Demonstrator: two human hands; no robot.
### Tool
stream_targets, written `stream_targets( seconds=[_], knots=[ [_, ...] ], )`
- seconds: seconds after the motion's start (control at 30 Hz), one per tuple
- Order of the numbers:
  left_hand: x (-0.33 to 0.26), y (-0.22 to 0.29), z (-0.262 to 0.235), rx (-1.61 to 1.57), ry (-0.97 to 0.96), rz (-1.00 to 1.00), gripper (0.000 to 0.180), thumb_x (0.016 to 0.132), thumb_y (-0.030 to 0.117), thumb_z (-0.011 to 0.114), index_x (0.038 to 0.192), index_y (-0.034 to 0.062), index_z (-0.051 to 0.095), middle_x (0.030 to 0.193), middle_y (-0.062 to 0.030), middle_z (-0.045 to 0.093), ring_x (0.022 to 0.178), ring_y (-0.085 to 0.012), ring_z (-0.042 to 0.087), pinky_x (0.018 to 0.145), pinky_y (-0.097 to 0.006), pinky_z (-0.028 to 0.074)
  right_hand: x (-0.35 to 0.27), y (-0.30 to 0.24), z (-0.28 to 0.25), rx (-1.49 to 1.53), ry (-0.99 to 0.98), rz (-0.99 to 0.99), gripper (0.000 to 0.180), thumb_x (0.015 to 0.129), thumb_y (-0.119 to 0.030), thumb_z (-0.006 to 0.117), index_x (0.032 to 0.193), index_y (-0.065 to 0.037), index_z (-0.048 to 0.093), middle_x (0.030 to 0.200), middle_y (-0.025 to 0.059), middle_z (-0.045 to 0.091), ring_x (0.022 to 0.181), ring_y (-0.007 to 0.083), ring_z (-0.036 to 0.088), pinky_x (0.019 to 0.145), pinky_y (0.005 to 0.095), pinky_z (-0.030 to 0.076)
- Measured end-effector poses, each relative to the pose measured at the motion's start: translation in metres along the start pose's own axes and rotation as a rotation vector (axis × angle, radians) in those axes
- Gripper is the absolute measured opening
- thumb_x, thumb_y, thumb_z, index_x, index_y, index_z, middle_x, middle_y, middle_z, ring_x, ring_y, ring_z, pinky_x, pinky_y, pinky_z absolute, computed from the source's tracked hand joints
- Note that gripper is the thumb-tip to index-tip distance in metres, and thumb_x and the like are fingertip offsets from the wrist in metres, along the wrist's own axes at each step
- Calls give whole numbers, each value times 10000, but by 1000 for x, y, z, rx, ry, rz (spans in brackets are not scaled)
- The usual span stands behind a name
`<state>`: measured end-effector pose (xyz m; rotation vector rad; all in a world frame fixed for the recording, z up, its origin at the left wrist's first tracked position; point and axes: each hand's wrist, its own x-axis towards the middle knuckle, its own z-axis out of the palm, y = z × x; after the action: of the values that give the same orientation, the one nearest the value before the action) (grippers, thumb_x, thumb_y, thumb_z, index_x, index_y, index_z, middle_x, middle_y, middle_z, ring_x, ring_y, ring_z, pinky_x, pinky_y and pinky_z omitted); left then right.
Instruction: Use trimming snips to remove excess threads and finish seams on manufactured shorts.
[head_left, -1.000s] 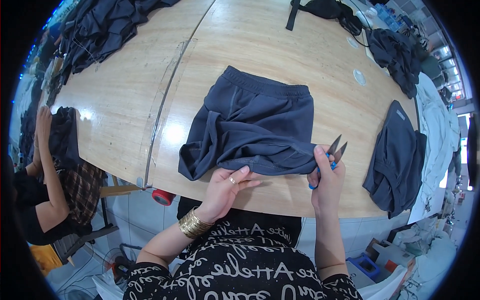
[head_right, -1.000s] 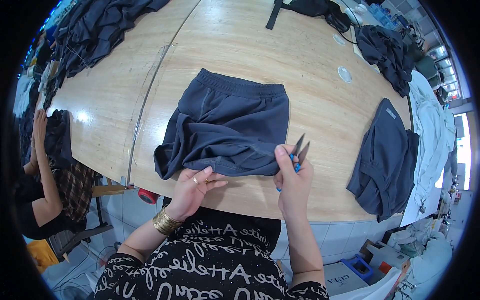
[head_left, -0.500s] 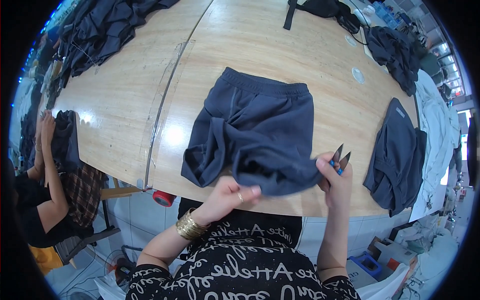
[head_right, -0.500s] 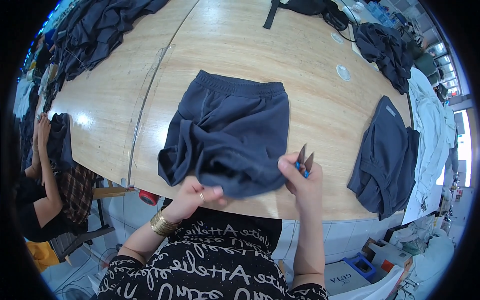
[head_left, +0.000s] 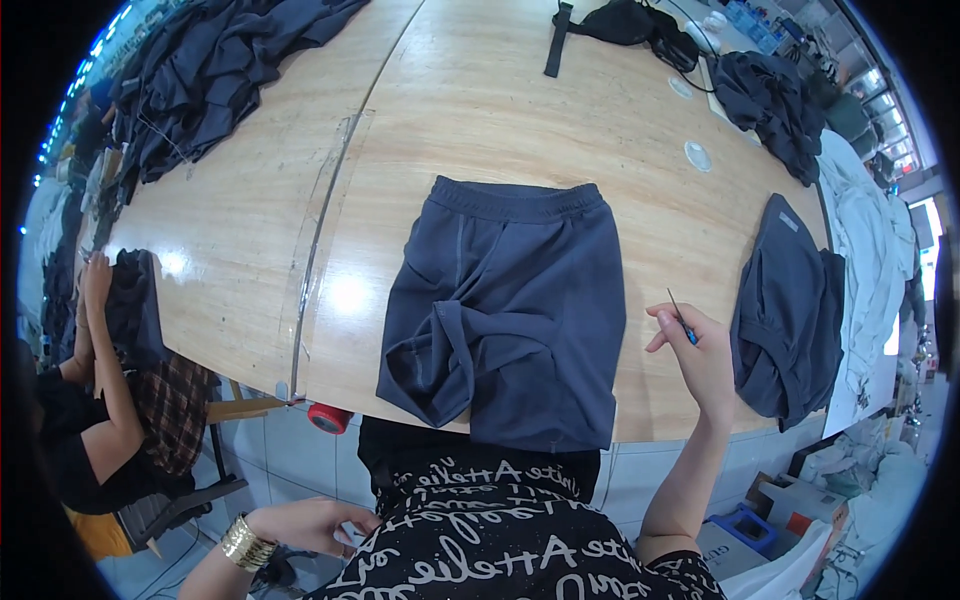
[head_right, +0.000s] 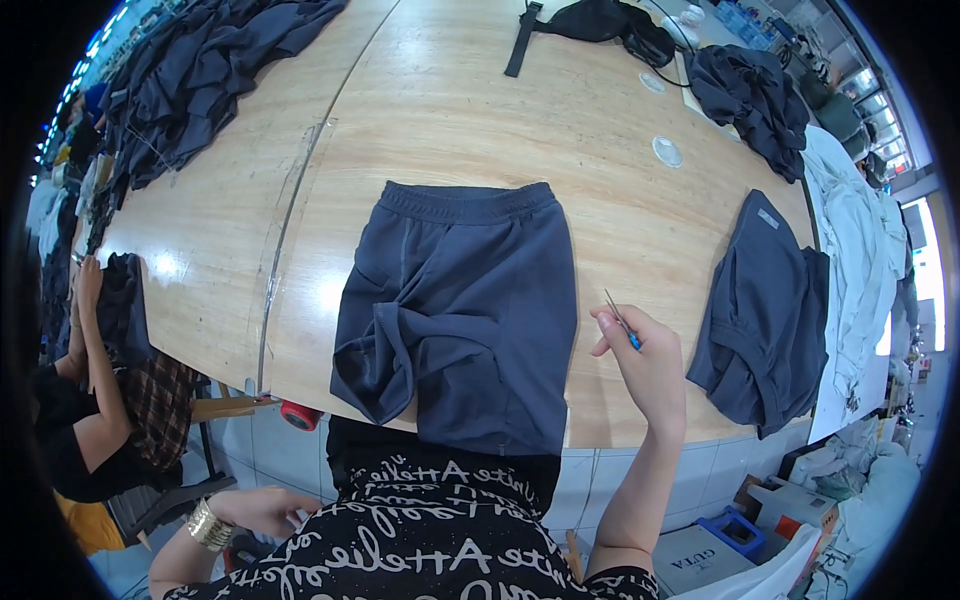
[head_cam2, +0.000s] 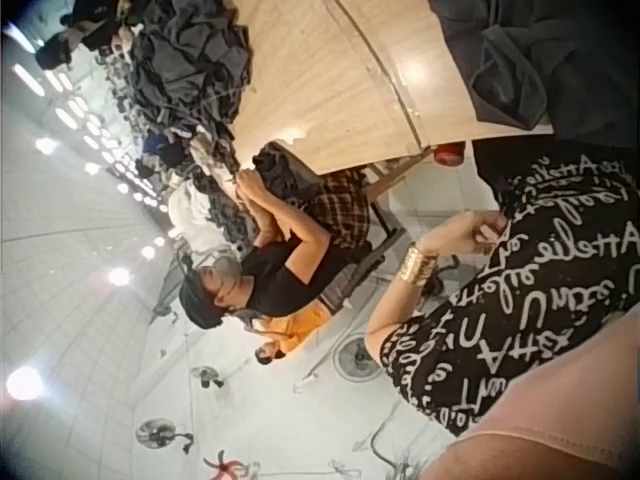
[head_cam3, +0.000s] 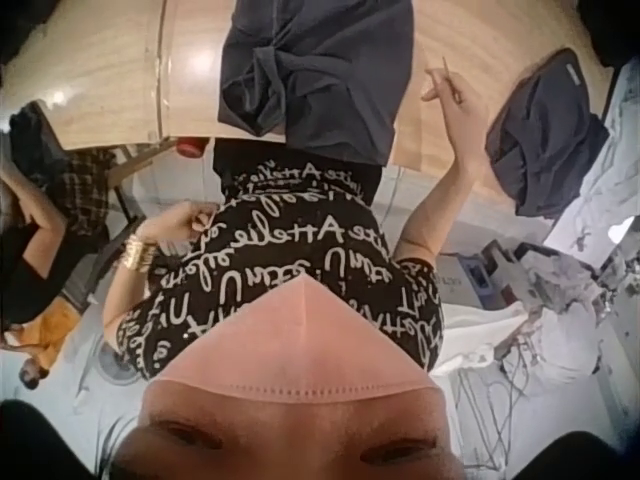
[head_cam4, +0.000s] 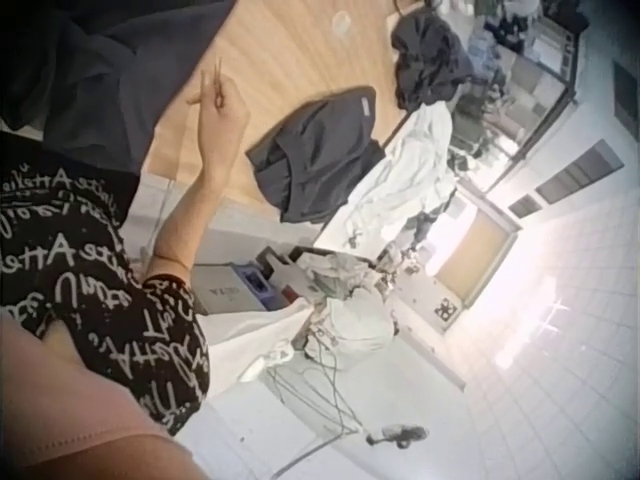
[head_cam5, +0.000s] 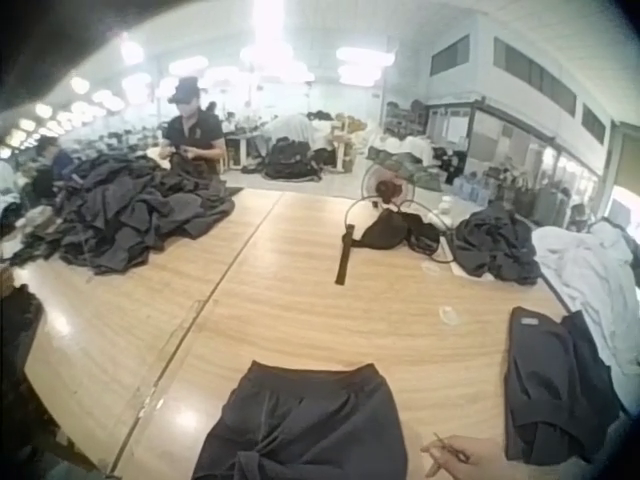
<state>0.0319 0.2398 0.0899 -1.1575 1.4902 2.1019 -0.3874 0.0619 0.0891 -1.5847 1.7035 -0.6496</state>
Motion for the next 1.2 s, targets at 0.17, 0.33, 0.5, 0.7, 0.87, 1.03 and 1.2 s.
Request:
stream_targets(
  seconds=[0.17, 0.33, 0.5, 0.7, 0.87, 1.03, 1.2],
  knots=[
    [-7, -61, 28, -214, -117, 54, 333, 812, 144, 663, 1125, 50, 597, 1001, -55, 658, 907, -143, 620, 818, -287, 480, 10, -11, 7, 81, -37, -40, 238, 921, -196, 571, 996, 6, 673, 585, 11, 587, 556, 40, 433, 526, 216, 334],
    [-2, -22, 21, -331, 3, 78, 250, 810, 150, 682, 1022, 37, 614, 846, -14, 615, 827, -100, 556, 803, -274, 445, 17, -30, 8, 52, -30, -31, 238, 919, -187, 572, 1001, 14, 670, 581, 7, 579, 557, 39, 441, 522, 216, 329],
    [-12, -47, 24, -474, -207, 68, 256, 821, 153, 697, 1020, 15, 614, 875, -4, 615, 879, -72, 545, 839, -264, 441, 24, -24, 12, 130, -20, -115, 234, 924, -171, 567, 995, 31, 662, 593, 15, 579, 578, 44, 466, 541, 213, 347],
    [-4, -39, 32, -517, 42, 296, 423, 835, 178, 707, 1196, 6, 567, 1067, -47, 628, 1007, -146, 573, 942, -312, 430, 20, -29, 23, 64, -26, -192, 219, 929, -137, 555, 1003, 40, 659, 648, 52, 576, 609, 111, 576, 624, 239, 432],
    [16, -77, 43, -595, -275, 215, 411, 836, 170, 705, 1186, 15, 554, 1107, -55, 599, 1017, -131, 559, 896, -305, 457, 24, -20, 27, 100, -83, -226, 286, 959, -236, 514, 989, 18, 644, 644, 41, 582, 588, 105, 568, 699, 257, 427],
    [20, -80, 67, -522, 54, 427, 522, 859, 147, 666, 1318, 31, 446, 1262, -78, 535, 1068, -169, 554, 947, -338, 438, 36, -39, 47, 73, -226, -199, 315, 961, -268, 520, 1055, 9, 636, 692, 35, 583, 661, 113, 552, 739, 249, 412],
    [-32, -164, 47, -1147, 1052, 437, 490, 918, 328, 549, 1350, 121, 443, 1294, -88, 533, 1134, -207, 546, 958, -388, 435, 45, -50, 57, 81, -211, -266, 299, 954, -250, 530, 1008, 27, 629, 650, 33, 562, 533, 110, 550, 673, 240, 412]
  ],
)
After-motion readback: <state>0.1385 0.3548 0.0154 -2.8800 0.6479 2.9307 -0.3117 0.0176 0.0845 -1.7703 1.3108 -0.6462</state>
